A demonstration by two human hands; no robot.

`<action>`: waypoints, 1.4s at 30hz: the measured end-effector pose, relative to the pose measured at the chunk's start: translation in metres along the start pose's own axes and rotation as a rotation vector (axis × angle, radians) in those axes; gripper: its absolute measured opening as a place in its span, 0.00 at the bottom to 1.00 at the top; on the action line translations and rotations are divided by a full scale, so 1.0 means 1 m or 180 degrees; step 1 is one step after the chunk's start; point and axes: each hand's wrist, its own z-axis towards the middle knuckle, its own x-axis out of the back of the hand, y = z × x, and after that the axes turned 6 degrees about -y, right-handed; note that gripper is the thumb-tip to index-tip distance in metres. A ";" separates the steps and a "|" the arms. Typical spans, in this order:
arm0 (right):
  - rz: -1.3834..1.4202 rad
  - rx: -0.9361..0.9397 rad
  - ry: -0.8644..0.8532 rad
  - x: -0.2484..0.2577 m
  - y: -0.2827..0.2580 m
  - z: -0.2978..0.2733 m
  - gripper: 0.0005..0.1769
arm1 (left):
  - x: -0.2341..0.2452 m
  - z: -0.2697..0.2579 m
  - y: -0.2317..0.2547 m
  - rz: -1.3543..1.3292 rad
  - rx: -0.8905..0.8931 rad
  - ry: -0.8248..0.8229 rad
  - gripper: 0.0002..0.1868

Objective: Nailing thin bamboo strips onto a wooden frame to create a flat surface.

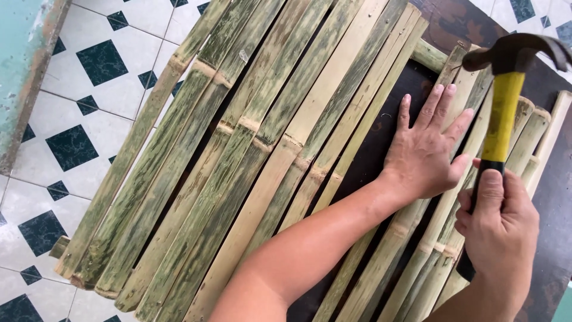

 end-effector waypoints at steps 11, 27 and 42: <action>0.0217 0.0099 0.0070 0.005 0.012 0.008 0.14 | 0.014 0.001 0.001 0.0341 -0.0050 -0.0320 0.36; 0.0222 0.0422 0.0064 0.002 0.007 0.004 0.18 | 0.006 0.000 -0.001 0.0039 -0.0062 -0.0138 0.36; 0.0373 0.0360 0.0235 -0.001 0.008 0.009 0.18 | 0.010 0.002 0.001 0.0150 -0.0063 -0.0247 0.36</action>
